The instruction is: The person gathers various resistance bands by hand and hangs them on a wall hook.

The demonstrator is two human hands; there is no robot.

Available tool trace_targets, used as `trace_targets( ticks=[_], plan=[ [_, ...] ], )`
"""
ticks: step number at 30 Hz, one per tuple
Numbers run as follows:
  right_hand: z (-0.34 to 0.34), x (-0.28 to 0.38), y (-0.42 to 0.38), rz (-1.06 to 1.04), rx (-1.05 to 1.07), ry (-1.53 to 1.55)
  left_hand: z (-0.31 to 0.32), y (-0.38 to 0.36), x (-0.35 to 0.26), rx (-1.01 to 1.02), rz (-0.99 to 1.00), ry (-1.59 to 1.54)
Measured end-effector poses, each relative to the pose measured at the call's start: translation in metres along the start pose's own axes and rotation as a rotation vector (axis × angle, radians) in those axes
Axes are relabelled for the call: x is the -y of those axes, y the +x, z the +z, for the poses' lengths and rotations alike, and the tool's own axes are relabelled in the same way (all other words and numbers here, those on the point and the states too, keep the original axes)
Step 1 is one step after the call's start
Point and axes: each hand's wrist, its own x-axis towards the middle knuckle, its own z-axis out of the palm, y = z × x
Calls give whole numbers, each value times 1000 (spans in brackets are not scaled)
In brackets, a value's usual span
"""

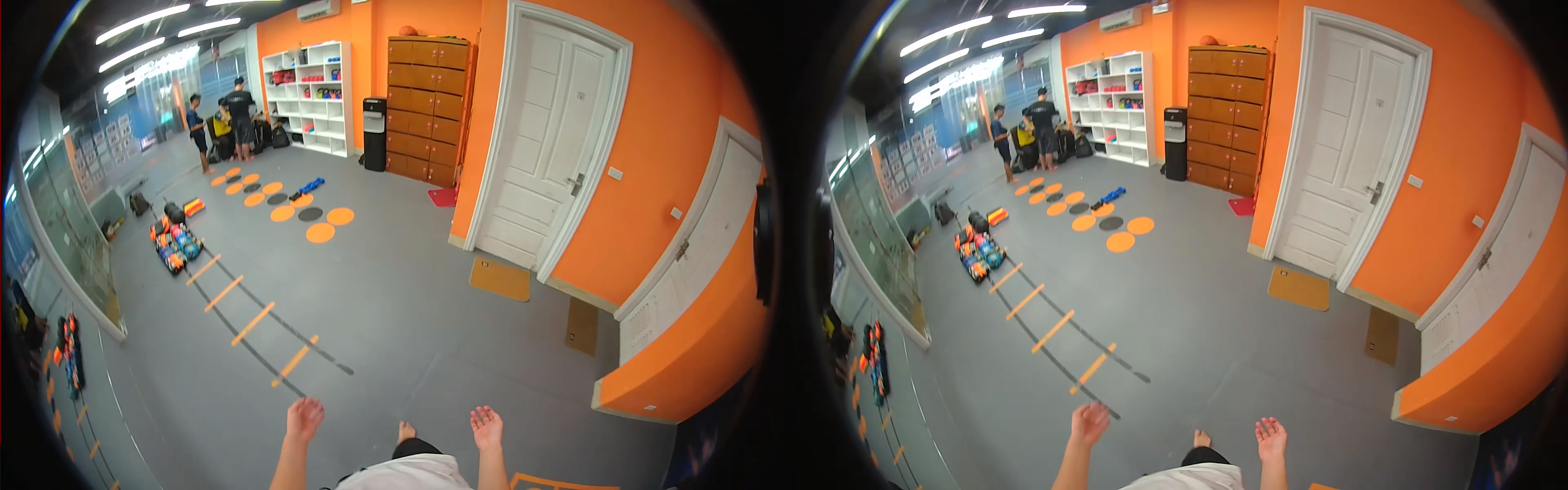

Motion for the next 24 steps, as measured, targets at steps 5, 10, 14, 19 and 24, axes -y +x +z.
trace_targets(
  ticks=[5, 10, 14, 19, 24],
  plan=[
    [147, 7, 114, 33, 220, -61, -41, 73, -44, -503, -118, -472],
    [295, 20, 194, 75, 471, -262, -50, 172, -74, -617, 136, -430],
    [360, 31, 279, 73, 528, -257, 20, 281, -92, -444, 27, -374],
    [385, 46, 390, 71, 356, -205, 155, 445, -139, -112, -209, -298],
    [409, 104, 469, 84, 164, -206, 387, 550, -194, 98, -212, 75]
  ],
)
